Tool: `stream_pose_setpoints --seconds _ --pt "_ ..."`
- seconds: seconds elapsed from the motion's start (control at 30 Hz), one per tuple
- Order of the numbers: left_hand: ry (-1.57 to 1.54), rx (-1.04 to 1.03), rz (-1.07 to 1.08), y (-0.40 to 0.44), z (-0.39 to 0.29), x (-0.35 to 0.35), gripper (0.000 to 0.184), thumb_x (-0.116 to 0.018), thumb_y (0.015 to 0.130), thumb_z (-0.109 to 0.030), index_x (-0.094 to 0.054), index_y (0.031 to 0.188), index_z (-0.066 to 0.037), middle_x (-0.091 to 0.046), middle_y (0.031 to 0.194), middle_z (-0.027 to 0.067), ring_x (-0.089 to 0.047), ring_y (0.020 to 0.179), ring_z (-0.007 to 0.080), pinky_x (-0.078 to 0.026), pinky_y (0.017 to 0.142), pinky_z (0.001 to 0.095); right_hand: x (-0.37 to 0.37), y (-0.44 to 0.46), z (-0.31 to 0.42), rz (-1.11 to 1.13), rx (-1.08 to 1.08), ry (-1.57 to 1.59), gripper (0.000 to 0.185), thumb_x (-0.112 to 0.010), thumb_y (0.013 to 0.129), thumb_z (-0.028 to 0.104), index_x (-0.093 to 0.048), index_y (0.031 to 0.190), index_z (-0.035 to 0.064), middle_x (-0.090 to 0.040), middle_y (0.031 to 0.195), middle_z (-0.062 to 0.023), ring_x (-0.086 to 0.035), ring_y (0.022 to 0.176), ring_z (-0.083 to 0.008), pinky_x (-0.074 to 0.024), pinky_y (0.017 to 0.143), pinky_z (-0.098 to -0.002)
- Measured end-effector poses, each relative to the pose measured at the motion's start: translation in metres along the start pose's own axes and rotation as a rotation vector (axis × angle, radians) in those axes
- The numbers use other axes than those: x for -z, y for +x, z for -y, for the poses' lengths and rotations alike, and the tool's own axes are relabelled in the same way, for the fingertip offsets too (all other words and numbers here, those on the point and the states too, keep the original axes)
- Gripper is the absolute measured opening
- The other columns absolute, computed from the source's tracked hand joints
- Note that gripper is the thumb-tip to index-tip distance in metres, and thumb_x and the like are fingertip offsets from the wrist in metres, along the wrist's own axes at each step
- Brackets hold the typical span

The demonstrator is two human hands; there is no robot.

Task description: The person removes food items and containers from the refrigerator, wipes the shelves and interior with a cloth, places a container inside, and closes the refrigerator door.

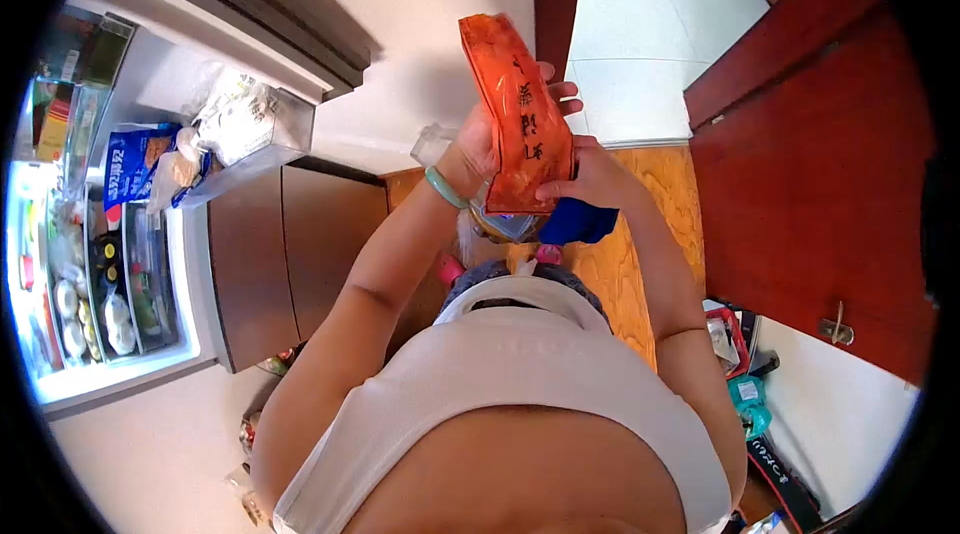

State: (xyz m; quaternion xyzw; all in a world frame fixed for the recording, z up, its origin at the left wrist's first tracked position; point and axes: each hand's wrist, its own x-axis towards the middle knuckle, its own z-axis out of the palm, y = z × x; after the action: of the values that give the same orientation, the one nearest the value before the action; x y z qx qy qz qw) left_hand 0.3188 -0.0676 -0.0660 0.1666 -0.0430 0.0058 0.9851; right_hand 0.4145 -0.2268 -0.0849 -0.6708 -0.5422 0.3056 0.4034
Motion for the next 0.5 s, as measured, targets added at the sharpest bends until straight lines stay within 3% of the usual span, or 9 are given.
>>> stream_pose_setpoints --seconds 0.13,0.2,0.23,0.3,0.33,0.4,0.43,0.5 --pt "0.113 -0.006 0.032 0.008 -0.001 -0.008 0.041 -0.044 0.099 -0.035 -0.049 0.127 -0.005 -0.055 0.124 0.0171 -0.054 0.113 0.031 -0.045 0.1 0.0528 -0.009 -0.001 -0.013 0.025 -0.166 0.266 0.039 -0.078 0.077 0.023 -0.066 0.104 -0.0019 -0.069 0.085 -0.0066 -0.063 0.076 -0.0133 -0.0509 0.07 -0.0276" --pt "0.383 0.023 -0.032 0.009 -0.01 -0.005 0.06 -0.041 0.098 -0.046 -0.036 0.139 -0.002 -0.05 0.133 0.0182 -0.053 0.119 0.0295 -0.042 0.104 0.0469 -0.009 -0.002 -0.01 0.023 -0.206 0.279 0.031 -0.074 0.081 0.026 -0.068 0.095 -0.0017 -0.069 0.083 -0.0101 -0.063 0.075 -0.018 -0.0499 0.07 -0.0316" --pt "0.383 0.022 -0.031 0.007 -0.011 -0.004 0.06 -0.041 0.098 -0.046 -0.036 0.139 -0.002 -0.05 0.133 0.0182 -0.053 0.119 0.0295 -0.042 0.104 0.0469 -0.009 -0.002 -0.011 0.023 -0.206 0.278 0.031 -0.074 0.081 0.026 -0.068 0.095 -0.0017 -0.069 0.083 -0.0101 -0.063 0.075 -0.018 -0.0499 0.07 -0.0316" --pt "0.506 -0.064 -0.437 0.002 -0.013 -0.01 0.067 -0.039 0.097 -0.051 -0.035 0.139 0.0 -0.05 0.134 0.0174 -0.052 0.121 0.0277 -0.042 0.104 0.0423 -0.01 -0.001 -0.015 -0.082 -0.135 0.306 0.031 -0.074 0.081 0.025 -0.069 0.095 -0.002 -0.069 0.078 -0.0086 -0.061 0.069 -0.014 -0.0486 0.066 -0.0295" --pt "0.507 -0.063 -0.436 -0.003 -0.018 -0.007 0.067 -0.039 0.097 -0.051 -0.035 0.139 0.0 -0.05 0.134 0.0174 -0.052 0.121 0.0277 -0.042 0.104 0.0423 -0.009 -0.002 -0.016 -0.084 -0.136 0.307 0.031 -0.074 0.081 0.025 -0.069 0.095 -0.002 -0.069 0.078 -0.0086 -0.061 0.069 -0.014 -0.0486 0.066 -0.0295" --pt "0.28 0.051 -0.201 -0.013 -0.026 0.002 0.055 -0.056 0.094 -0.035 -0.044 0.134 -0.001 -0.054 0.131 0.0152 -0.056 0.113 0.02 -0.048 0.094 0.0374 -0.006 -0.002 -0.015 -0.15 -0.099 0.325 0.03 -0.074 0.082 0.024 -0.069 0.097 -0.0023 -0.07 0.081 -0.0088 -0.059 0.07 -0.0122 -0.0486 0.067 -0.03" --pt "0.279 0.056 -0.199 -0.014 -0.023 0.005 0.055 -0.056 0.094 -0.035 -0.044 0.134 -0.001 -0.054 0.131 0.0152 -0.056 0.113 0.02 -0.048 0.094 0.0374 -0.005 -0.002 -0.016 -0.155 -0.102 0.324 0.03 -0.074 0.082 0.024 -0.069 0.097 -0.0023 -0.07 0.081 -0.0088 -0.059 0.07 -0.0122 -0.0486 0.067 -0.03" --pt "1.032 -0.137 -0.201 -0.02 -0.011 0.002 0.046 -0.072 0.08 -0.011 -0.057 0.122 0.002 -0.065 0.115 0.0122 -0.063 0.098 0.0158 -0.052 0.084 0.0305 -0.004 0.0 -0.02 -0.109 -0.161 0.333 0.03 -0.074 0.081 0.024 -0.069 0.096 -0.0008 -0.07 0.08 -0.0101 -0.061 0.069 -0.0159 -0.0489 0.068 -0.0307"
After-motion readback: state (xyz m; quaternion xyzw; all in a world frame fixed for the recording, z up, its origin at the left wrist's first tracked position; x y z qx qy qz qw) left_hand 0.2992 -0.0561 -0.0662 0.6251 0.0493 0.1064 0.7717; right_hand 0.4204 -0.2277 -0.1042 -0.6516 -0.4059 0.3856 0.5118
